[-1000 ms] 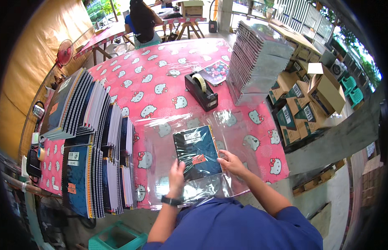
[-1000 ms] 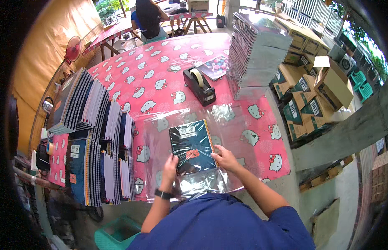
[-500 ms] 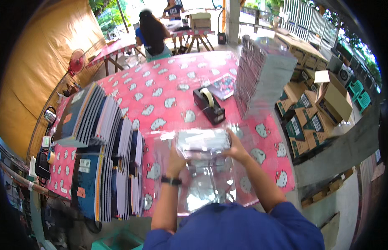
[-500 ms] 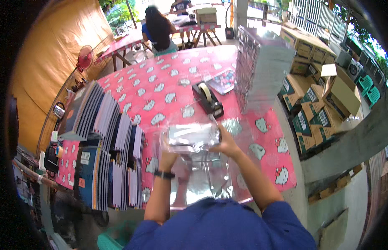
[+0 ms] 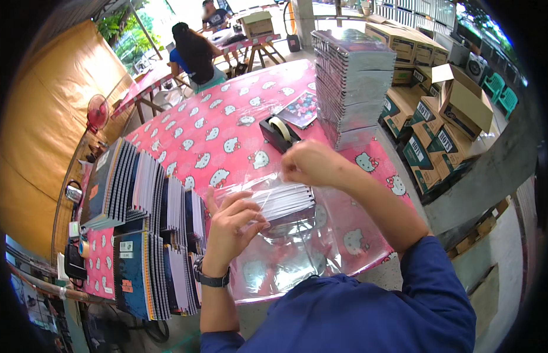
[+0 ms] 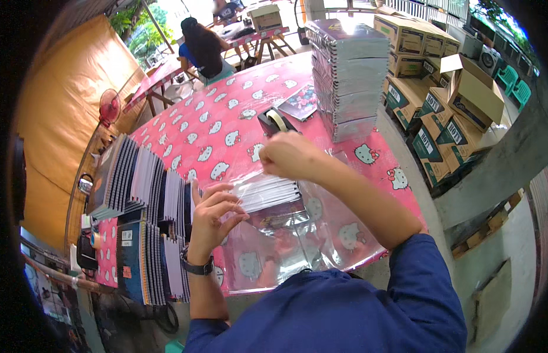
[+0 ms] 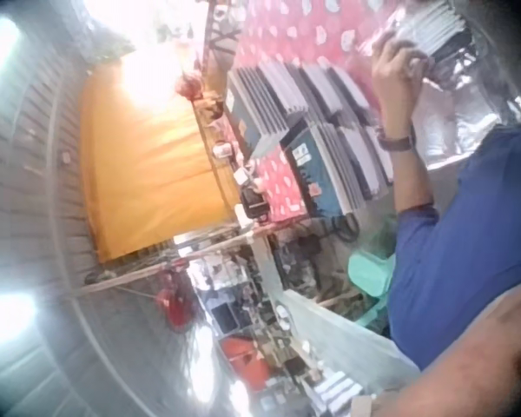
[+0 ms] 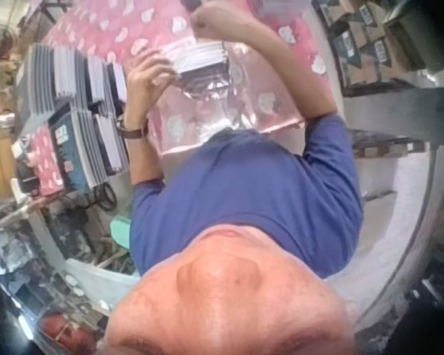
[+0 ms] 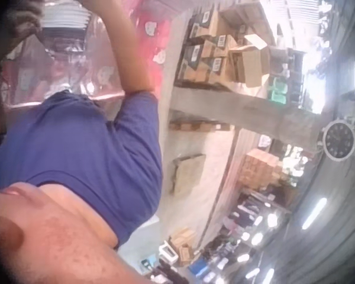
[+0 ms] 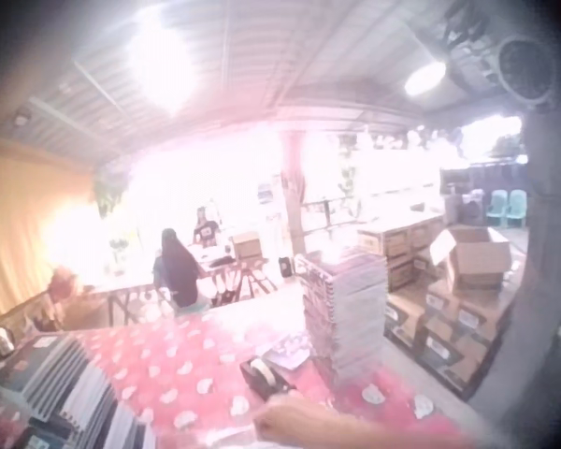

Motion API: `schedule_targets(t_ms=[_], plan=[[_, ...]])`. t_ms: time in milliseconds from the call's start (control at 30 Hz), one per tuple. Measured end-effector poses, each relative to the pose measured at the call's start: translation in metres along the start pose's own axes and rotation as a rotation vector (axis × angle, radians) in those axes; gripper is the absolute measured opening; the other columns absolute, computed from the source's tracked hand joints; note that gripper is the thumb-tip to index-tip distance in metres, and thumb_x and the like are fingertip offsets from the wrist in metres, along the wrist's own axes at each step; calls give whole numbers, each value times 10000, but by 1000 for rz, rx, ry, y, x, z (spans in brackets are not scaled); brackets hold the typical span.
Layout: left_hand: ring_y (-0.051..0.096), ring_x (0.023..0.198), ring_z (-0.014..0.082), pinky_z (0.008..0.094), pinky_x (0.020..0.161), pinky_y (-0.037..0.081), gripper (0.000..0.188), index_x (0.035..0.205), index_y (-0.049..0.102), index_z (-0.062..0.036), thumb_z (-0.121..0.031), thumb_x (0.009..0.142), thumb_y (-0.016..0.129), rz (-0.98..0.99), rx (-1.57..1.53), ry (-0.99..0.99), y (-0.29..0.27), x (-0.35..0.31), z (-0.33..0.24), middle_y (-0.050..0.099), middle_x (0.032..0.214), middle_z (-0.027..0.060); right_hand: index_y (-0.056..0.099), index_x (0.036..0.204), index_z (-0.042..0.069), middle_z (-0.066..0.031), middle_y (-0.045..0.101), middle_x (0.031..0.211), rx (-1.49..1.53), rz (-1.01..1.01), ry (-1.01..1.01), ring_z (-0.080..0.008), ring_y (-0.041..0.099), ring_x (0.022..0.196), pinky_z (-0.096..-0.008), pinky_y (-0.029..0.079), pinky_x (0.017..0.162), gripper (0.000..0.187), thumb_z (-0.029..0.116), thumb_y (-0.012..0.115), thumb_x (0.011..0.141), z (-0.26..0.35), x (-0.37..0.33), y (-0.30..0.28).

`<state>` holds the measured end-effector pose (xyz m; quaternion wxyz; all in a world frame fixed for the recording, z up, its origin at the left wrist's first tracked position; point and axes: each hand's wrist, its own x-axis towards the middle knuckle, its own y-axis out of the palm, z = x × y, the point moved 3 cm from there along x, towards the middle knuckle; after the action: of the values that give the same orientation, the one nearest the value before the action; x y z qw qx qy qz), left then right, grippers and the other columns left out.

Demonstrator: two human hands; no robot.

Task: The person places spiral-bound notebooks into a clear plastic bag, seals it with tape from a dispenser, and places the finished package onto a stack.

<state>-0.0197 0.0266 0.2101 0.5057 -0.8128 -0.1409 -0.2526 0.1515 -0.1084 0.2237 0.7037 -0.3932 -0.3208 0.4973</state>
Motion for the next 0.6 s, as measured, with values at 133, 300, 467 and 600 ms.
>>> schedule_targets(t_ms=[133, 300, 467, 600], plan=[[559, 957, 235, 411, 1035, 261, 154, 676, 668, -105, -162, 593, 784, 65, -11, 18, -13, 9, -15, 621, 718, 11, 650, 736, 53, -107, 630, 701, -100, -299, -97, -277, 612, 706, -378, 475, 631, 169, 214, 682, 695, 5, 11, -19], [547, 1006, 210, 385, 1057, 241, 152, 820, 672, -105, -214, 722, 714, 112, -7, 115, -27, -2, -4, 637, 850, 29, 663, 771, 46, -83, 629, 650, 8, -1090, 1, -205, 611, 607, -345, 461, 560, 250, 287, 604, 804, -35, -7, -29], [441, 1126, 221, 366, 1047, 237, 468, 1235, 362, 19, -295, 902, 460, -692, -953, -459, 35, -61, 74, 449, 1233, 162, 397, 1273, -1, -74, 528, 1113, 1225, -575, 169, -119, 491, 1018, -302, 384, 805, 639, 452, 554, 851, -95, -51, 116], [318, 1259, 236, 318, 1041, 219, 786, 1406, 160, 4, -433, 871, 534, -226, -1002, -544, 109, -92, 50, 324, 1373, 143, 78, 1407, -26, -164, 279, 1370, 951, -585, 104, -227, 305, 1258, -360, 272, 1018, 1003, 527, 623, 772, -48, -52, 154]])
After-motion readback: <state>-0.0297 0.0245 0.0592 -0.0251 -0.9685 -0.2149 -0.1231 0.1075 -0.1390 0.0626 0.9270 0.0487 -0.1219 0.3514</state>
